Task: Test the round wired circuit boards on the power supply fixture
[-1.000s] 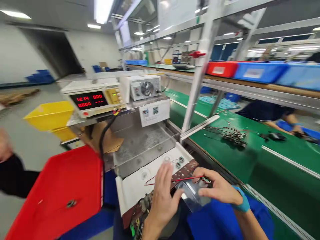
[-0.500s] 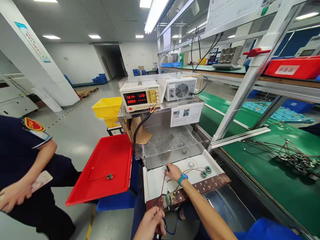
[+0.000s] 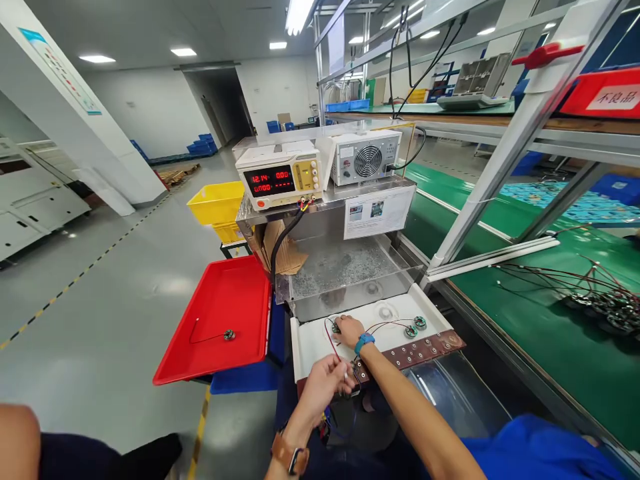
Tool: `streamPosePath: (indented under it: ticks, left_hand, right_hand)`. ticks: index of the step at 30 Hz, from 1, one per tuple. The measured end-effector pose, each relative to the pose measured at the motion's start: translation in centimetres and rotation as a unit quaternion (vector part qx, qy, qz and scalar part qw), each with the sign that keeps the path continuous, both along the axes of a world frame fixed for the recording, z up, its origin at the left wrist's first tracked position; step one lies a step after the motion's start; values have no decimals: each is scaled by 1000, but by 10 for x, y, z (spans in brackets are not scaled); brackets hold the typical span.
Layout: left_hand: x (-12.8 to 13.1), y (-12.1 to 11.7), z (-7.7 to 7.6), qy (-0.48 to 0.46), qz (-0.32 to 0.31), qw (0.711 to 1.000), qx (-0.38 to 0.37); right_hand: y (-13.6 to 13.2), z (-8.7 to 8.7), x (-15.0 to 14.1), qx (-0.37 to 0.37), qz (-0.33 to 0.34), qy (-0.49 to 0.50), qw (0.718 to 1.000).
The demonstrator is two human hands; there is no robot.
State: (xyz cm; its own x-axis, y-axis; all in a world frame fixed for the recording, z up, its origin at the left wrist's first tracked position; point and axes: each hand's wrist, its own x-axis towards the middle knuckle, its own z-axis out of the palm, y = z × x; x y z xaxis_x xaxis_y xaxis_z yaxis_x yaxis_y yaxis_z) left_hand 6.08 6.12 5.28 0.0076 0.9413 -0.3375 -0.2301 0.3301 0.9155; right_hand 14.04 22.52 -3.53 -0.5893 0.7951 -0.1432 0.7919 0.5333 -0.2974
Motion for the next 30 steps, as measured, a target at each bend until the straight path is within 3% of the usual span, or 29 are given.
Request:
streamPosePath:
  ticks: [3, 6, 13, 21, 30]
  left_hand:
    - [-3, 26, -16, 125, 46, 990, 40]
    - [-3, 43, -35, 232, 50, 968, 77]
    - [4, 52, -59, 312, 2, 947, 78]
    - [4, 54, -67, 367, -9, 928, 55]
    - [6, 52, -60, 394, -6, 918, 34]
  right_hand:
    - [2, -3, 3, -10, 4, -1, 1000]
    - [4, -5, 4, -12, 3, 0, 1000]
    - [5, -4, 5, -31, 0, 2, 1000]
    - [4, -4, 5, -23, 2, 2, 1000]
    - [3, -4, 4, -23, 1, 11, 1000]
